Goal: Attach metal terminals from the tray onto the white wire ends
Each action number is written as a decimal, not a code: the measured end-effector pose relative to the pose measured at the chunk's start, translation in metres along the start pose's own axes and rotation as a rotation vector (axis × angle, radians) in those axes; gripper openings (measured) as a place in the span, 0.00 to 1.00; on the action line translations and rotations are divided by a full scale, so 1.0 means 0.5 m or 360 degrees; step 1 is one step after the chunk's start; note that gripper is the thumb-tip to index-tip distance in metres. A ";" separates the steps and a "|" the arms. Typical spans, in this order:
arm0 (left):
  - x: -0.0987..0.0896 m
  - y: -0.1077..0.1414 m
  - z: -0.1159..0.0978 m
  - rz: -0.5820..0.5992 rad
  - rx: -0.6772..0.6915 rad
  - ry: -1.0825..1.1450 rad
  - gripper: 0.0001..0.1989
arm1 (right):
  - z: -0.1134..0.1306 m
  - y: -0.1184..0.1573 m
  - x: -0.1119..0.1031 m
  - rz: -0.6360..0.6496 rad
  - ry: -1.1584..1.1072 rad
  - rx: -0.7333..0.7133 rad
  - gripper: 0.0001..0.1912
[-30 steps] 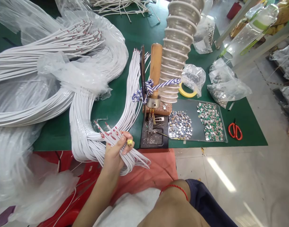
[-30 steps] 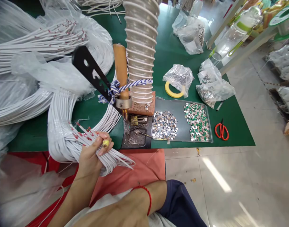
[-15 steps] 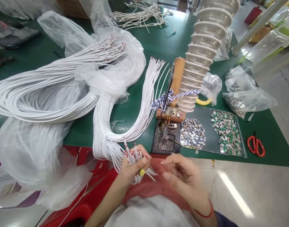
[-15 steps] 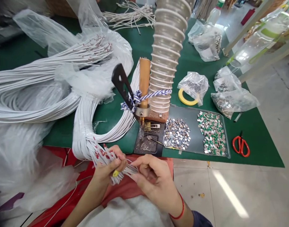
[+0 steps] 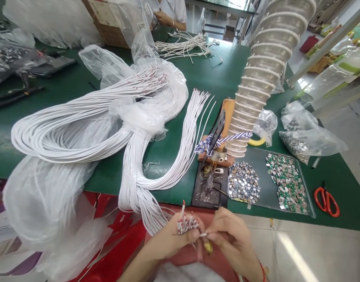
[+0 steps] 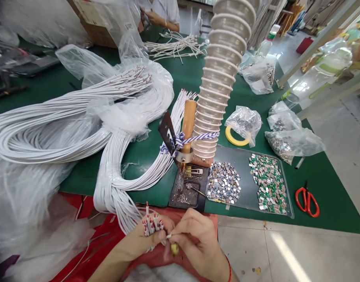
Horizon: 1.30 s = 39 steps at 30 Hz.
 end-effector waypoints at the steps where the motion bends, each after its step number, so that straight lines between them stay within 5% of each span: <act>1: 0.000 -0.001 0.001 0.0002 -0.0025 -0.0012 0.30 | 0.002 0.000 0.000 0.0009 -0.0021 -0.0049 0.09; 5: -0.004 0.006 -0.019 -0.0116 -0.0032 -0.0140 0.30 | -0.003 -0.006 0.002 0.0049 -0.0050 -0.0021 0.11; 10: -0.012 0.013 -0.061 -0.0338 -0.0061 -0.0801 0.21 | -0.031 -0.002 0.001 -0.0030 -0.0064 0.0178 0.11; 18: -0.022 0.000 -0.102 -0.0327 0.0051 -0.1228 0.14 | -0.075 -0.002 -0.008 -0.0048 -0.0164 0.0396 0.14; 27: -0.052 -0.003 -0.038 -0.0548 0.0276 -0.0498 0.19 | -0.084 -0.001 0.047 -0.0634 -0.0170 0.0015 0.15; 35: -0.063 -0.007 -0.110 -0.0587 0.0525 -0.0752 0.15 | -0.095 -0.009 0.051 -0.0651 -0.0161 0.0126 0.16; 39: -0.077 -0.014 -0.110 -0.0572 0.0487 -0.0639 0.17 | -0.077 0.001 0.024 -0.0560 0.0100 0.0217 0.14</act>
Point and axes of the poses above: each hand's wrist, its own y-axis away from the middle knuckle, its own x-axis out of the palm, z = x × y, the point moved 5 cm from there along -y, towards the middle knuckle, and after that the axes turned 14 degrees about z, right-handed, at the moved point
